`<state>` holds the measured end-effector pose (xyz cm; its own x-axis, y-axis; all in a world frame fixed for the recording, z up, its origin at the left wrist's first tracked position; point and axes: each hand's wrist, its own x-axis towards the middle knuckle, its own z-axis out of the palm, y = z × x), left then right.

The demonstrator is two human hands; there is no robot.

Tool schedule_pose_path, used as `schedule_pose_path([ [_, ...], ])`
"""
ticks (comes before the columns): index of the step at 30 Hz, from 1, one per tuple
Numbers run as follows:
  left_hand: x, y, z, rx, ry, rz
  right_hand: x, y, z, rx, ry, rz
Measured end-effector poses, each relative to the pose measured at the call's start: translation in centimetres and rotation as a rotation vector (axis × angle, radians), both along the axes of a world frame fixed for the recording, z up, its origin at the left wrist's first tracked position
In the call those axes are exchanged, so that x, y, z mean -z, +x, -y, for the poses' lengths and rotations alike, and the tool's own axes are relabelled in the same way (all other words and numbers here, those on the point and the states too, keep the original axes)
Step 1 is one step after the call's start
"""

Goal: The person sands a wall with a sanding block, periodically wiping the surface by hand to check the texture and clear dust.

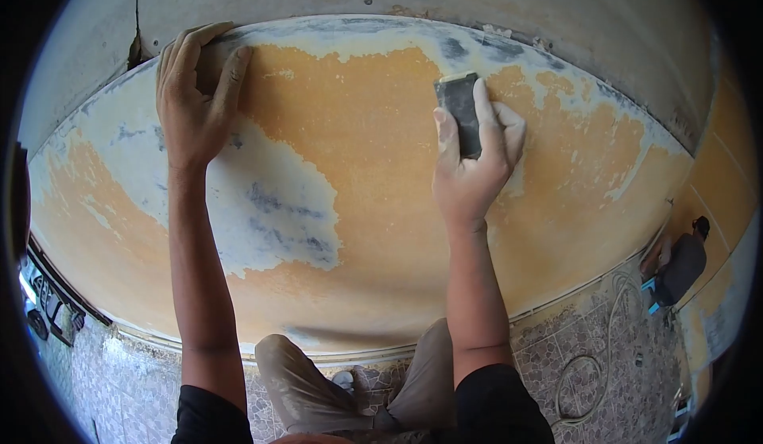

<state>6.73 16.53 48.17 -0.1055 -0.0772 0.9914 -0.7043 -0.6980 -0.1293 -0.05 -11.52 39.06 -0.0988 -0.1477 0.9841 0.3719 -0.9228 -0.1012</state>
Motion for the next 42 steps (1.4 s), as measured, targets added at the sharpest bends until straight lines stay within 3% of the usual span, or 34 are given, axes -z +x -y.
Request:
schedule_pose_path([
  [3, 0.1, 0.3, 0.4, -0.033, -0.043, 0.034, 1.9, 0.8, -0.8, -0.041, 0.062, 0.081],
  [7, 0.0, 0.9, 0.1, -0.035, -0.022, 0.037, 17.8, 0.2, -3.4, -0.027, -0.162, -0.100],
  [9, 0.0, 1.1, -0.1, 0.020, -0.028, 0.033, 24.2, -1.1, -2.8, -0.025, -0.442, -0.254],
  [12, 0.2, 1.0, -0.3, 0.036, -0.011, -0.006, 20.6, -1.8, -1.1, 0.013, -0.439, -0.265],
  [16, 0.3, 1.3, -0.1, 0.086, -0.046, -0.038, 7.8, -0.9, 0.9, -0.061, 0.253, -0.020],
  [17, 0.3, 0.8, 0.0, 0.003, -0.040, -0.082, 6.4, -0.7, 1.6, -0.086, 0.339, 0.007],
  [20, 0.3, 0.9, 0.2, 0.036, -0.064, -0.107, 9.8, 0.5, -0.1, -0.010, 0.313, 0.060],
  [24, 0.3, 1.0, -0.1, 0.019, -0.043, -0.113, 25.4, -0.2, -3.5, 0.003, -0.185, -0.136],
  [27, 0.1, 0.9, -0.3, -0.007, -0.020, -0.109, 25.9, -2.4, -2.6, 0.031, -0.259, -0.314],
  [29, 0.3, 0.8, -0.2, -0.001, -0.040, -0.111, 21.5, -1.8, -1.3, 0.071, -0.036, -0.182],
  [31, 0.3, 1.1, 0.3, 0.048, -0.058, -0.094, 14.0, -1.6, 0.5, -0.066, 0.409, -0.015],
  [32, 0.3, 1.3, 0.4, 0.097, -0.090, -0.067, 11.8, -1.0, 1.9, -0.262, 0.610, 0.068],
  [33, 0.4, 1.3, 0.3, 0.095, -0.085, -0.073, 10.4, -1.3, 3.1, -0.264, 0.632, 0.042],
  [36, 0.2, 1.2, 0.2, 0.032, -0.091, -0.108, 12.8, -0.1, -0.4, -0.172, 0.585, 0.078],
  [40, 0.3, 1.3, 0.5, 0.044, -0.106, -0.110, 26.5, -1.1, -6.6, -0.057, -0.068, -0.273],
  [42, 0.5, 1.2, 0.3, 0.051, -0.096, -0.115, 28.1, -1.5, -6.0, -0.084, -0.067, -0.310],
])
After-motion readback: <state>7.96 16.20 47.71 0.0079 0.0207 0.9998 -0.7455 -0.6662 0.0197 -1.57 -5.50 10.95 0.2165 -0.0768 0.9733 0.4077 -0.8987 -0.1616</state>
